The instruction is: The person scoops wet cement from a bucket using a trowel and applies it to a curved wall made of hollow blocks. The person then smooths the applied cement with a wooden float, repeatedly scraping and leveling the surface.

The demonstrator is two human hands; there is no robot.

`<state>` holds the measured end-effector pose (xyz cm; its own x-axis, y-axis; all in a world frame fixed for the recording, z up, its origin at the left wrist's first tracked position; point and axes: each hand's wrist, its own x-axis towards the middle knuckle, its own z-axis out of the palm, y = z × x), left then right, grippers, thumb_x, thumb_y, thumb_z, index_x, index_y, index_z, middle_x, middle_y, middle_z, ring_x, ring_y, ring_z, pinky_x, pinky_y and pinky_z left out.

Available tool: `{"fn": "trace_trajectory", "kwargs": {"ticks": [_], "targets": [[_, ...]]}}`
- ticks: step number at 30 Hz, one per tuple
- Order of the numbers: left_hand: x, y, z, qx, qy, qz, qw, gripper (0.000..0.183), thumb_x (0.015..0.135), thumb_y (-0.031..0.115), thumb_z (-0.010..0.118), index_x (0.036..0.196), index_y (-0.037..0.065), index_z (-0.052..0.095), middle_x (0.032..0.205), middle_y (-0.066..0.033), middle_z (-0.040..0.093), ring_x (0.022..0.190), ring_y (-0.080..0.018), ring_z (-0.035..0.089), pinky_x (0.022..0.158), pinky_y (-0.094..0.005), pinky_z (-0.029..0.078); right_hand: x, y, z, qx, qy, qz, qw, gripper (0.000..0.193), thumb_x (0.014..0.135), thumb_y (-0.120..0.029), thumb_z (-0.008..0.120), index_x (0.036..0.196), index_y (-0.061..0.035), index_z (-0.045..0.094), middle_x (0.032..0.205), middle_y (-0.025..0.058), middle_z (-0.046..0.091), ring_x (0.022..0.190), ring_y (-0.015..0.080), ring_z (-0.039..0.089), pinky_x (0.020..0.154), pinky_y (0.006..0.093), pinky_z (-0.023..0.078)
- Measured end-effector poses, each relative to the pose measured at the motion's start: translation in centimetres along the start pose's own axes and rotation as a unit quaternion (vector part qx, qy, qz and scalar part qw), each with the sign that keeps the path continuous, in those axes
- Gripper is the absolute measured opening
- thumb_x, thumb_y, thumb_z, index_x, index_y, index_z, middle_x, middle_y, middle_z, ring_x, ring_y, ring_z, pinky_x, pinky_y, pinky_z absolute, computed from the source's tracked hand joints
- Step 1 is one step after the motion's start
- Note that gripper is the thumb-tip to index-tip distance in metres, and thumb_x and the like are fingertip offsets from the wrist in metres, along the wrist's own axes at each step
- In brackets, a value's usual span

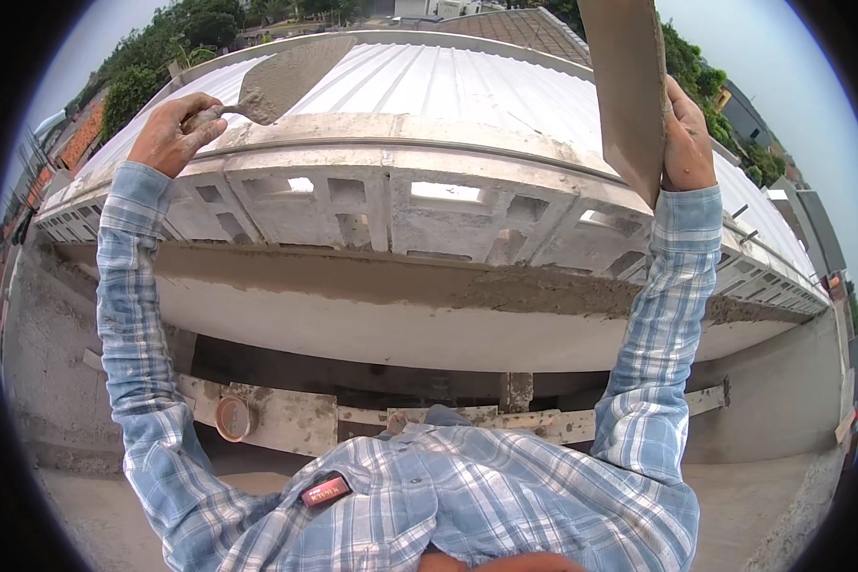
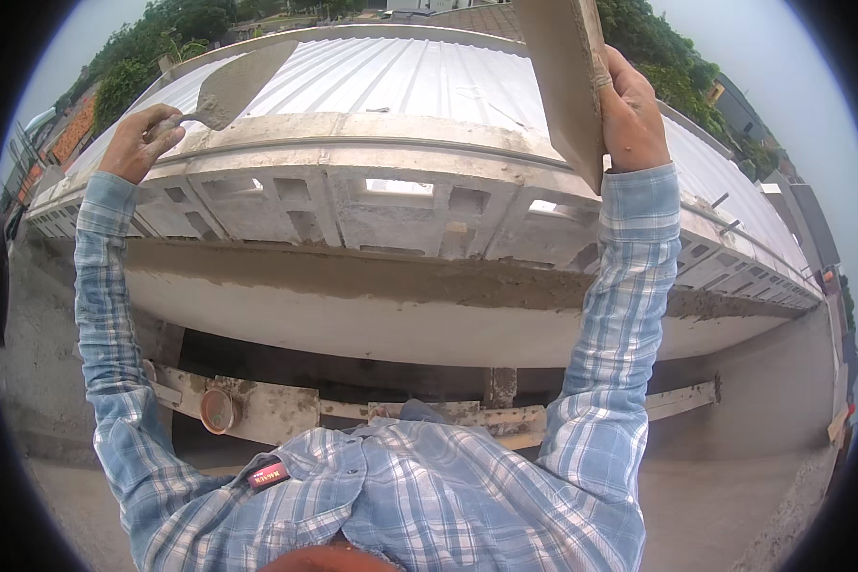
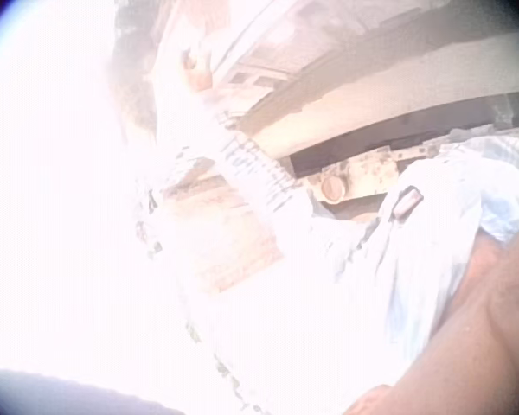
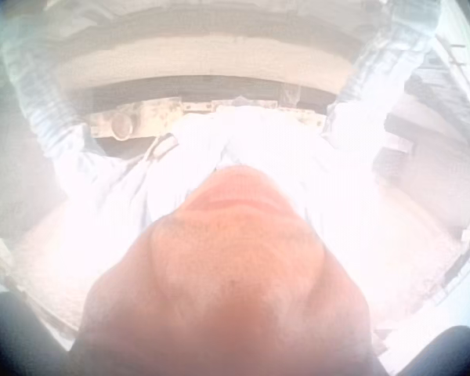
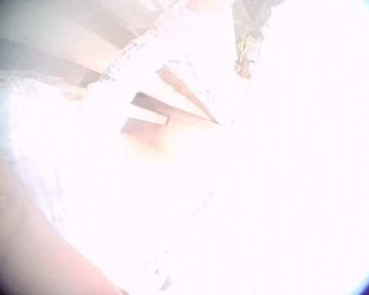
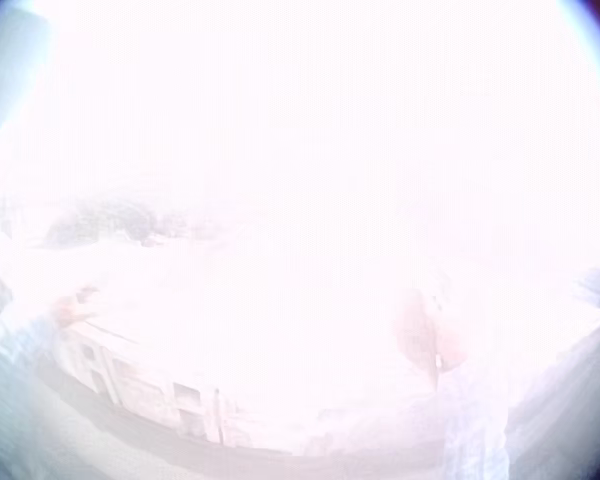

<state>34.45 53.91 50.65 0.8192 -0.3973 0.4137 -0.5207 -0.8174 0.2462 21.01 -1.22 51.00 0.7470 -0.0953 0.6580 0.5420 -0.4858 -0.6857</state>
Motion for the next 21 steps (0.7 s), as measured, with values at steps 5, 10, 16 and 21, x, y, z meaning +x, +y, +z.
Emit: {"fn": "trace_trajectory", "kwargs": {"ticks": [5,10,16,21], "targets": [[3.6,-4.1,3.7,0.034,0.127,0.024,0.991,0.036,0.095,0.03,0.064,0.118,0.002,0.061,0.11,-0.0168,0.067,0.1,-0.0295,0.064,0.089,-0.037,0.049,-10.9,4.0,-8.8,0.182,0.127,0.118,0.968,0.048,0.102,-0.036,0.044,0.133,0.0,0.052,0.122,0.0162,0.062,0.107,0.0261,0.062,0.083,0.0374,0.055],[8.7,-3.5,4.5,0.164,0.153,0.043,0.974,0.033,0.096,0.033,0.062,0.119,0.01,0.061,0.121,-0.0129,0.064,0.112,-0.0332,0.059,0.094,-0.0422,0.048,-24.2,6.8,-9.6,0.398,0.264,0.012,0.878,0.057,0.101,-0.043,0.042,0.142,-0.0037,0.042,0.134,0.0179,0.056,0.118,0.0346,0.059,0.095,0.0476,0.054],[10.8,-3.1,8.6,0.107,0.005,0.014,0.994,0.03,0.095,0.026,0.062,0.119,0.009,0.057,0.117,-0.0141,0.064,0.108,-0.0318,0.061,0.093,-0.041,0.047,-36.7,10.8,-11.7,0.5,0.469,0.052,0.726,0.047,0.098,-0.035,0.051,0.133,-0.0035,0.053,0.13,0.0139,0.06,0.116,0.0291,0.06,0.092,0.0428,0.053],[10.3,-3.8,10.7,0.069,-0.089,-0.069,0.991,0.03,0.098,0.03,0.06,0.119,0.008,0.057,0.106,-0.0118,0.067,0.103,-0.0235,0.06,0.092,-0.0365,0.046,-39.4,12.7,-9.4,0.891,0.401,-0.192,0.092,0.04,0.094,-0.03,0.059,0.124,-0.0035,0.06,0.126,0.0097,0.063,0.114,0.0246,0.061,0.089,0.0381,0.053]]}}
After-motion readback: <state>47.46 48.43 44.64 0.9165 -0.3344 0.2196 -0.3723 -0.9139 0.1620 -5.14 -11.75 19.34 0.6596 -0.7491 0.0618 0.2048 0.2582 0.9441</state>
